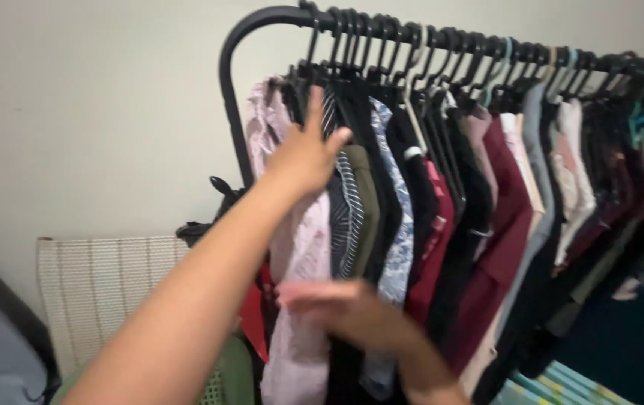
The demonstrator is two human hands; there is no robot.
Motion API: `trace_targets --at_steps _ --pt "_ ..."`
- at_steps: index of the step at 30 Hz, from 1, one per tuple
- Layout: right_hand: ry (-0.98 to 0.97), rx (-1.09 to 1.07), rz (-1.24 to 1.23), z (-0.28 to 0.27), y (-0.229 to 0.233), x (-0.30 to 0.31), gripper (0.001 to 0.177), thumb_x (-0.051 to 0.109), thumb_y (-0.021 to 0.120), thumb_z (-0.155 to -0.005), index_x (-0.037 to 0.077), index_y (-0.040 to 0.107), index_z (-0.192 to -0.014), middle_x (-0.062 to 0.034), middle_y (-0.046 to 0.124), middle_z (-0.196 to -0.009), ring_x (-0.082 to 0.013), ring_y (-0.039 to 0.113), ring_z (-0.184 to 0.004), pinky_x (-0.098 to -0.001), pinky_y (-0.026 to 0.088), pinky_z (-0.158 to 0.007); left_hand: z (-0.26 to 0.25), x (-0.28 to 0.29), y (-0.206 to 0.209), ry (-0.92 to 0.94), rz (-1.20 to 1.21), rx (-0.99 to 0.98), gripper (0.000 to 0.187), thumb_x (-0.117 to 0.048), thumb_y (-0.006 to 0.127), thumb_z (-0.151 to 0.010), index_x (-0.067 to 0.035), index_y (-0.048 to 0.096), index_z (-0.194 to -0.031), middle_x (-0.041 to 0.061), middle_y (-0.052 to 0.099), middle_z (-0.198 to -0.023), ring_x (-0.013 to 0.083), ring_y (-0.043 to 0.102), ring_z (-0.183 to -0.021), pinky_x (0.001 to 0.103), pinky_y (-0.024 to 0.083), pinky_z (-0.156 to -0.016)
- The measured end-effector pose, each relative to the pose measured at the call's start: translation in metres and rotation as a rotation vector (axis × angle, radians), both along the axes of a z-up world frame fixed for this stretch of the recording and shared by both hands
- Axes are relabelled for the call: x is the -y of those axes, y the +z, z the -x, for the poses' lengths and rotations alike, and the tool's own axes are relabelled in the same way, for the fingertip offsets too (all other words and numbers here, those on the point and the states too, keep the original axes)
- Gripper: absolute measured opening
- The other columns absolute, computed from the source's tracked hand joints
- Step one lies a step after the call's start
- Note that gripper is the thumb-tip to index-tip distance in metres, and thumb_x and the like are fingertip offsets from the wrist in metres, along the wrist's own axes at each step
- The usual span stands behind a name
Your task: Browsing and organizing various garments on a hanging clothes rack.
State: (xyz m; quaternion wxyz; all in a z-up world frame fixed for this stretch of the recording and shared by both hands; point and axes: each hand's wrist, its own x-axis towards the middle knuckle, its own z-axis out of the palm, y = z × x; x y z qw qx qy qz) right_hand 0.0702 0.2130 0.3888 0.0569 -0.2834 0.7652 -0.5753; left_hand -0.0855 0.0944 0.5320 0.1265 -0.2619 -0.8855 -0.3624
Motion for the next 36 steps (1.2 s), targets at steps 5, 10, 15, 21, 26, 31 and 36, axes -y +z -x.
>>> trace_targets --at_steps 5,10,15,21,26,31,36 --pt "-0.787 -0.697 -0.039 -0.027 0.106 -0.046 0.043 0.024 0.071 -0.097 0.001 0.067 -0.133 -0.0192 0.069 -0.128 -0.0310 0.066 -0.117 -0.0419 0.053 -0.102 -0.023 -0.005 0.011 0.202 0.102 -0.426 0.081 -0.055 0.055 -0.098 -0.020 0.021 -0.162 0.033 0.027 -0.158 0.0545 0.036 -0.137 0.067 0.037 -0.103" --pt "-1.087 -0.985 -0.651 0.011 0.113 -0.065 0.055 0.040 0.074 -0.093 0.010 0.064 -0.139 -0.0254 0.055 -0.146 -0.0424 0.052 -0.133 -0.0512 0.041 -0.109 -0.039 -0.035 0.001 -0.023 0.059 -0.411 0.059 -0.056 0.051 -0.103 -0.027 0.046 -0.155 0.020 0.029 -0.166 0.0417 0.023 -0.155 0.074 0.021 -0.118" --pt "-1.042 -0.826 -0.758 0.016 0.109 -0.075 0.049 0.043 0.064 -0.100 0.017 0.062 -0.142 -0.0249 0.045 -0.156 -0.0434 0.041 -0.144 -0.0547 0.029 -0.115 -0.046 -0.041 -0.002 0.023 0.231 -0.408 0.064 -0.056 0.047 -0.095 -0.030 0.043 -0.153 0.019 0.016 -0.167 0.0382 0.008 -0.154 0.080 0.014 -0.110" --pt "-1.003 -0.811 -0.643 0.028 0.095 -0.102 0.059 0.030 0.054 -0.107 0.008 0.036 -0.159 -0.0205 0.046 -0.159 -0.0385 0.039 -0.150 -0.0517 0.028 -0.121 -0.032 -0.048 -0.014 0.067 0.158 -0.391 0.063 -0.041 0.043 -0.103 -0.015 0.033 -0.159 0.011 0.027 -0.168 0.0359 0.017 -0.156 0.078 0.018 -0.113" --pt "-0.976 -0.790 -0.628 0.021 0.109 -0.108 0.061 0.029 0.059 -0.102 0.008 0.039 -0.156 -0.0216 0.048 -0.156 -0.0377 0.040 -0.148 -0.0474 0.032 -0.118 -0.017 -0.042 -0.026 0.108 0.086 -0.530 0.067 -0.040 0.040 -0.105 -0.006 0.027 -0.161 0.013 0.029 -0.165 0.0326 0.023 -0.153 0.073 0.020 -0.114" --pt "-1.002 -0.600 -0.550 0.011 0.129 -0.098 0.056 0.036 0.061 -0.099 0.017 0.049 -0.150 -0.0190 0.058 -0.145 -0.0338 0.052 -0.137 -0.0407 0.042 -0.112 -0.019 -0.025 -0.016 0.145 0.170 -0.516 0.065 -0.042 0.035 -0.106 -0.005 0.028 -0.159 0.011 0.028 -0.167 0.0290 0.024 -0.154 0.070 0.019 -0.116" --pt "-0.940 -0.756 -0.580 0.028 0.106 -0.118 0.048 0.033 0.049 -0.107 0.014 0.049 -0.152 -0.0192 0.058 -0.146 -0.0369 0.049 -0.140 -0.0447 0.038 -0.115 -0.001 -0.009 -0.014 0.247 0.263 -0.524 0.059 -0.034 0.037 -0.104 -0.007 0.033 -0.156 0.015 0.031 -0.163 0.0298 0.028 -0.149 0.072 0.015 -0.115"
